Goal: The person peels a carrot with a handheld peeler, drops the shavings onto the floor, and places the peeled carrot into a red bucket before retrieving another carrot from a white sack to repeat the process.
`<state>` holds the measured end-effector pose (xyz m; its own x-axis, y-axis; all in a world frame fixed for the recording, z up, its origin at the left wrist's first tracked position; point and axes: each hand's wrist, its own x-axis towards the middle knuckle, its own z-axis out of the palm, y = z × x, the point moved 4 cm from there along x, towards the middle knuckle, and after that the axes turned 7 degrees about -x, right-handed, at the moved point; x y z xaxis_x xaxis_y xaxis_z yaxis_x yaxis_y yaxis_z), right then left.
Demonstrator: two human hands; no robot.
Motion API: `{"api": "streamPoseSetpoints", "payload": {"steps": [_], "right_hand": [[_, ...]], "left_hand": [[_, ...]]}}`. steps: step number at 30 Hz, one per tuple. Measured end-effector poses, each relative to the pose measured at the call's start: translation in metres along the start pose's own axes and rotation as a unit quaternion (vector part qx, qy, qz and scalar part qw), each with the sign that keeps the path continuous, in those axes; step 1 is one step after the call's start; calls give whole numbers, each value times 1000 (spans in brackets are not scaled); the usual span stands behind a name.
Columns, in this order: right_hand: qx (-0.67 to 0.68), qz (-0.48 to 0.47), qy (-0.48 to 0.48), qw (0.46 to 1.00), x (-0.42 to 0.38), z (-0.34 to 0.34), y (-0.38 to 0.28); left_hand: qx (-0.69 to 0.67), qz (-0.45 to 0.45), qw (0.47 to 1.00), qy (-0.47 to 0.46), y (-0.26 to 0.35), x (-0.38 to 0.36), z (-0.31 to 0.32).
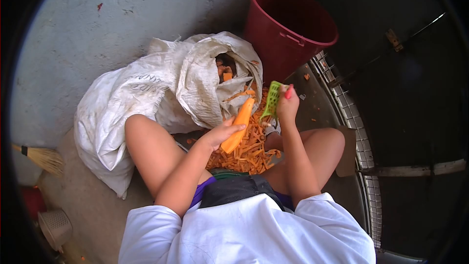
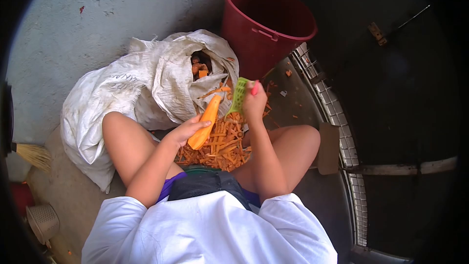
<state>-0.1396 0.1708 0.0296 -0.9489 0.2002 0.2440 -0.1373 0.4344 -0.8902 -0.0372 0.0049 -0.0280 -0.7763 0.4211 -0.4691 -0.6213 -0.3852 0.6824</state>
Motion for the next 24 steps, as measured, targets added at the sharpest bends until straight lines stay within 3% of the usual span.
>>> {"api": "streamPoseSetpoints", "payload": {"steps": [4,6,13,19,22,24], "right_hand": [[-209,-71,-282,934,-15,9,-12],[-280,-85,-374,880,-25,11,-23],[-273,-102,-424,857,-37,18,-24],[-239,-97,-408,876,-38,22,-7],[-358,-43,-314,878,-26,29,54],[-378,-11,-309,873,-28,26,63]], "left_hand": [[235,194,950,68,10,10,-19],[322,195,921,103,24,-1,-14],[400,217,876,161,33,-12,-9],[433,155,882,105,42,-25,10],[573,234,785,27,47,-41,46],[442,253,859,55,40,-37,45]]}}
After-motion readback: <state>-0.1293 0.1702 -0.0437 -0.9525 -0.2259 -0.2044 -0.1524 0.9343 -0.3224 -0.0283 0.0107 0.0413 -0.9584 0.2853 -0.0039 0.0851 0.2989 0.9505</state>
